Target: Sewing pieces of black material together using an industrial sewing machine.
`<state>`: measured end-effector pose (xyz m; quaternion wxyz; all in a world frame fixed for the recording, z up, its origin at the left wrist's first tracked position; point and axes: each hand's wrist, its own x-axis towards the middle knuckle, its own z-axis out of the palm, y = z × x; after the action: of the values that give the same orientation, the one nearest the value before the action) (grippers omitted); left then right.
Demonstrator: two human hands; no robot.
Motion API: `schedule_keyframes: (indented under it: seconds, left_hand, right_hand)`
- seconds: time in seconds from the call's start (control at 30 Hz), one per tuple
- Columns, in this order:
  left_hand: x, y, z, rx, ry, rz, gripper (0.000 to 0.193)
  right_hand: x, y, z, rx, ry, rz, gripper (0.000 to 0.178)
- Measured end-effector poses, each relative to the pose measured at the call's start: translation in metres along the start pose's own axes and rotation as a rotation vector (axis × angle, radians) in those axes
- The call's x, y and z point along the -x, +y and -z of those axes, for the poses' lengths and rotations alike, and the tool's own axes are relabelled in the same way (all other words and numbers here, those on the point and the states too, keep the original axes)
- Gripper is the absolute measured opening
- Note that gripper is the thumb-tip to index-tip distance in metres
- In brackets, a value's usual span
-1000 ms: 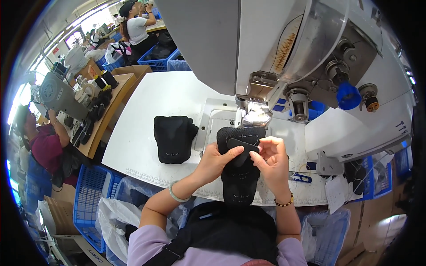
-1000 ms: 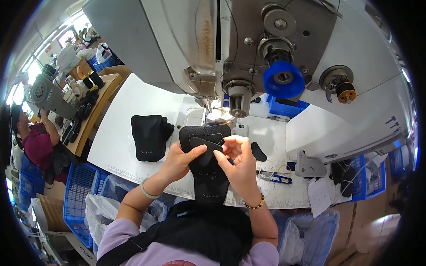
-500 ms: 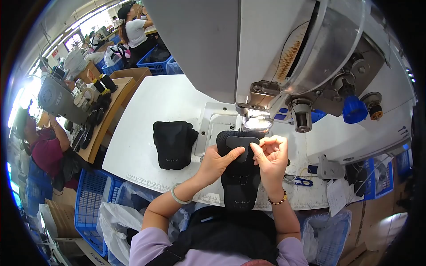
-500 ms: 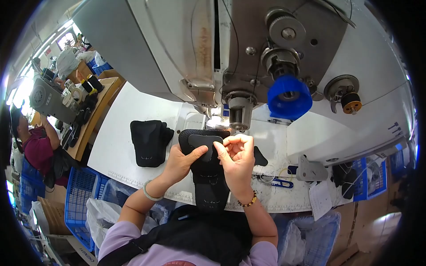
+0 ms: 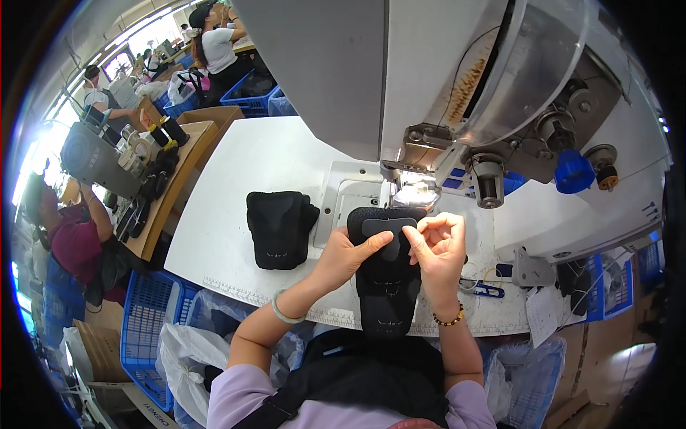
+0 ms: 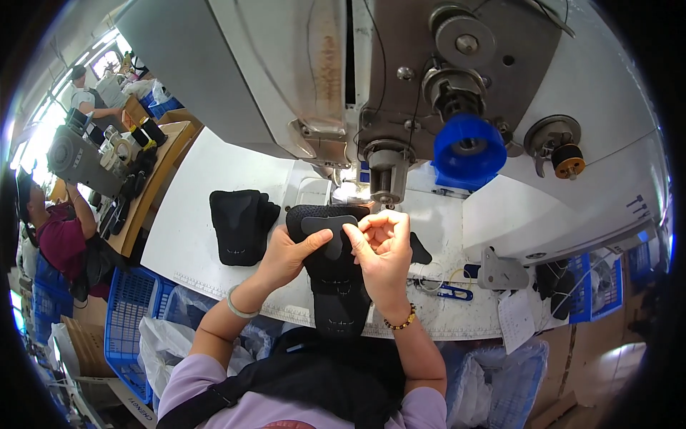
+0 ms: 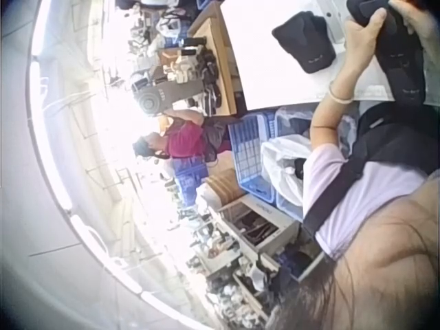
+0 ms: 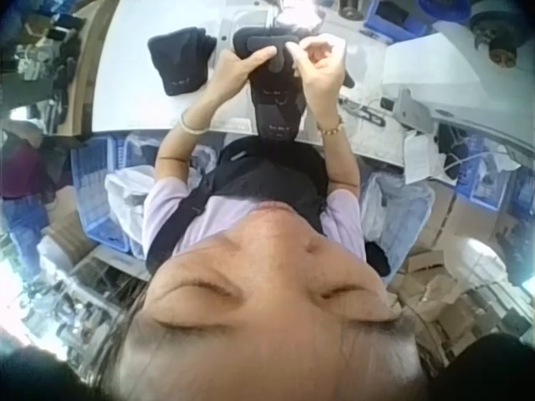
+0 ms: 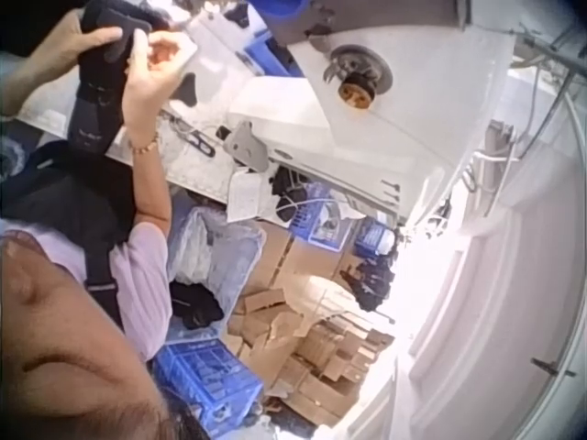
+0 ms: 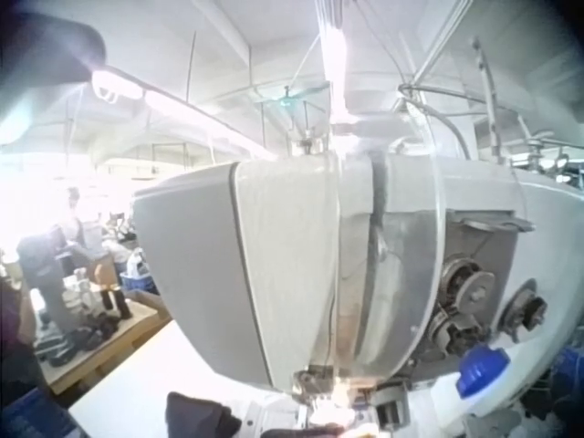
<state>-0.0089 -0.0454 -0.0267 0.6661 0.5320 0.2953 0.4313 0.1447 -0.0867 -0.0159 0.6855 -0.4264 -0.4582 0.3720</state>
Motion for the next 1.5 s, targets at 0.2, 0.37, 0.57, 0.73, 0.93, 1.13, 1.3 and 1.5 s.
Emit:
schedule_keyframes:
  seconds: [0.2,0.37,0.57,0.73,0.93,1.13,1.3,1.5]
  left_hand:
    - [0.0,-0.001,-0.002,-0.009,0.006,-0.035,0.025]
    - [0.004,-0.001,-0.003,-0.017,0.008,-0.036,0.025]
    - [0.007,0.003,-0.008,0.058,0.072,-0.037,0.024]
    - [0.01,0.016,-0.023,0.179,0.095,-0.024,0.023]
    - [0.011,0.03,-0.022,0.24,0.27,-0.027,0.022]
    - [-0.007,0.04,-0.015,0.216,0.239,0.006,0.022]
    - [-0.041,0.039,-0.015,0.098,0.145,-0.054,0.02]
    - [-0.051,0.035,-0.01,0.06,0.131,-0.068,0.018]
  right_hand:
    - [0.002,0.003,-0.001,-0.015,0.011,0.005,0.032]
    - [0.006,0.0,-0.001,-0.015,0.013,0.022,0.031]
    - [0.011,0.016,0.025,0.664,0.111,0.605,0.026]
    - [0.012,0.019,0.044,1.143,-0.107,1.091,0.047]
    - [-0.011,-0.004,0.031,1.055,-0.301,1.138,0.045]
    - [-0.03,-0.014,0.016,1.004,-0.329,1.007,0.044]
    - [-0.043,-0.002,0.027,0.933,-0.184,0.942,0.042]
    - [-0.044,0.006,0.029,0.872,-0.257,0.821,0.046]
